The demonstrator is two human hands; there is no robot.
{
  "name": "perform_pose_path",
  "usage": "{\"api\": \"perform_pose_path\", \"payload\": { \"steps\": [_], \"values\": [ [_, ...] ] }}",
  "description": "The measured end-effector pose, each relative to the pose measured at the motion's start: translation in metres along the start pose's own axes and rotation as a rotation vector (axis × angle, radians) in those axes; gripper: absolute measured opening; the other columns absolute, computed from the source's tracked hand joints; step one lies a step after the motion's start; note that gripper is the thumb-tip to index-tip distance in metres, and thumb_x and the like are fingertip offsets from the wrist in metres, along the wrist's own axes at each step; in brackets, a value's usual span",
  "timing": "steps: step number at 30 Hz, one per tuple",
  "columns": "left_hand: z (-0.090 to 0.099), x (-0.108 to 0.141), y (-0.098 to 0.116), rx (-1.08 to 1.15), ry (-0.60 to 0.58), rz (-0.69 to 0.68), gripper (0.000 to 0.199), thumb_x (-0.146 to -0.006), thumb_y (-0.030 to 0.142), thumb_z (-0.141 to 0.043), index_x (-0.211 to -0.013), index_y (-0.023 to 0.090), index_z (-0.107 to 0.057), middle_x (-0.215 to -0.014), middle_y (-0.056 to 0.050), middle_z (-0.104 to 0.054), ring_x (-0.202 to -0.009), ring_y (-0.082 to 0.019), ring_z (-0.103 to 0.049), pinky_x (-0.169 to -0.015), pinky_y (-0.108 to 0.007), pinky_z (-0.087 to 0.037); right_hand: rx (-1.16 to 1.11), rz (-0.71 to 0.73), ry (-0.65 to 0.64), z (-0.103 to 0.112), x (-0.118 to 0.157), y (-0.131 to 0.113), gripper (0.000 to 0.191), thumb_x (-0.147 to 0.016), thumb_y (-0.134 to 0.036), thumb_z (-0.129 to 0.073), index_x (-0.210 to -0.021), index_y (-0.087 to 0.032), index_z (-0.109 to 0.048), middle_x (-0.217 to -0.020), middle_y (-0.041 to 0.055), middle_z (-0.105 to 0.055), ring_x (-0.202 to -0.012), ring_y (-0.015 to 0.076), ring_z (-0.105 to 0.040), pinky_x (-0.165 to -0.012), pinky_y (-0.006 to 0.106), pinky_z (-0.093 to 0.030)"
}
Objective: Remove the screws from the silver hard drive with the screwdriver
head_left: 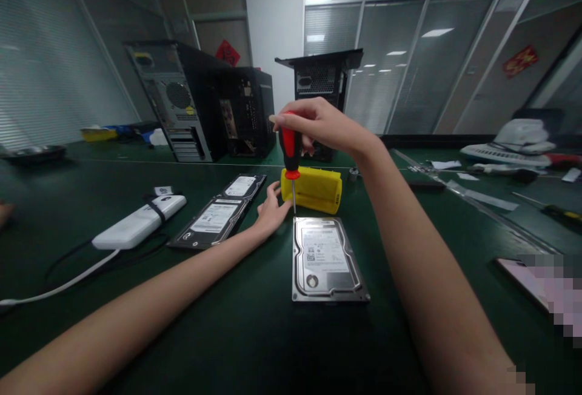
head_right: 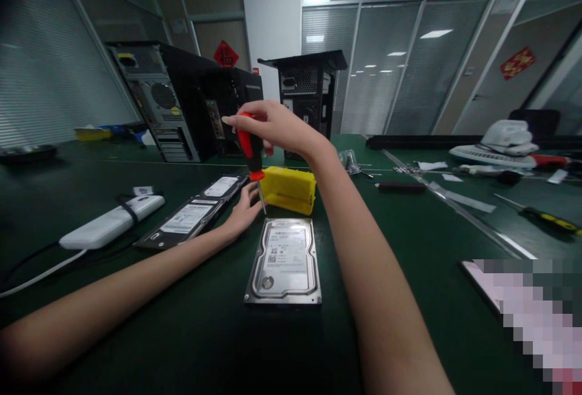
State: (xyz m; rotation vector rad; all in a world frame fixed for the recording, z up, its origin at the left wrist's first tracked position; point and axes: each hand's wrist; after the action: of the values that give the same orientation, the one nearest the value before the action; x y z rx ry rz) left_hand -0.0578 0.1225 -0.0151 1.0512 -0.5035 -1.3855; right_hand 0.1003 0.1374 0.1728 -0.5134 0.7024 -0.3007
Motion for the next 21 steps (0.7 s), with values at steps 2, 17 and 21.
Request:
{"api": "perform_pose_path", "payload": {
  "steps": [2, 17, 21],
  "values": [
    [-0.002, 0.001, 0.003, -0.059, -0.004, 0.029, 0.051, -0.091, 0.028, -0.054, -0.137, 0.023, -0.032, -0.140, -0.013, -0.058, -0.137, -0.029, -0.046, -0.116, -0.056, -0.019, -0.004, -0.004, -0.002, 0.002, 0.002, 0.000, 0.031, -0.095, -0.038, -0.054, -0.089, -0.009, -0.064, -0.069, 0.0015, -0.062, -0.044, 0.0024, -0.047, -0.042, 0.015, -0.035],
    [-0.003, 0.004, -0.001, -0.035, 0.094, 0.024, 0.050, -0.087, 0.022, -0.060, -0.133, 0.020, -0.040, -0.135, -0.014, -0.050, -0.116, -0.024, -0.058, -0.105, -0.045, -0.035, 0.129, 0.009, 0.033, -0.007, -0.002, -0.004, 0.021, -0.096, -0.027, -0.051, -0.087, -0.011, -0.060, -0.071, -0.0010, -0.060, -0.043, 0.0009, -0.048, -0.040, 0.012, -0.036],
    [0.000, 0.007, 0.003, 0.045, 0.279, -0.090, 0.023, -0.096, 0.032, -0.045, -0.115, 0.019, -0.048, -0.108, -0.008, -0.056, -0.105, -0.022, -0.055, -0.098, -0.039, -0.040, 0.160, 0.008, 0.037, -0.009, -0.003, -0.004, 0.026, -0.096, -0.032, -0.050, -0.088, -0.010, -0.060, -0.072, -0.0007, -0.058, -0.045, 0.0006, -0.046, -0.041, 0.012, -0.034]
  ]
}}
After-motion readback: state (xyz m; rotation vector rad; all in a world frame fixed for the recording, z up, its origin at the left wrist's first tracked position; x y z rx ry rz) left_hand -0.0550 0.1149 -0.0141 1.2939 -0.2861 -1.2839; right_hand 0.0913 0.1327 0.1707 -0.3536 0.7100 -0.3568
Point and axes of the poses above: each hand's wrist, its own x-axis away from the middle knuckle, its own z-axis out of the back of the hand, y = z × x
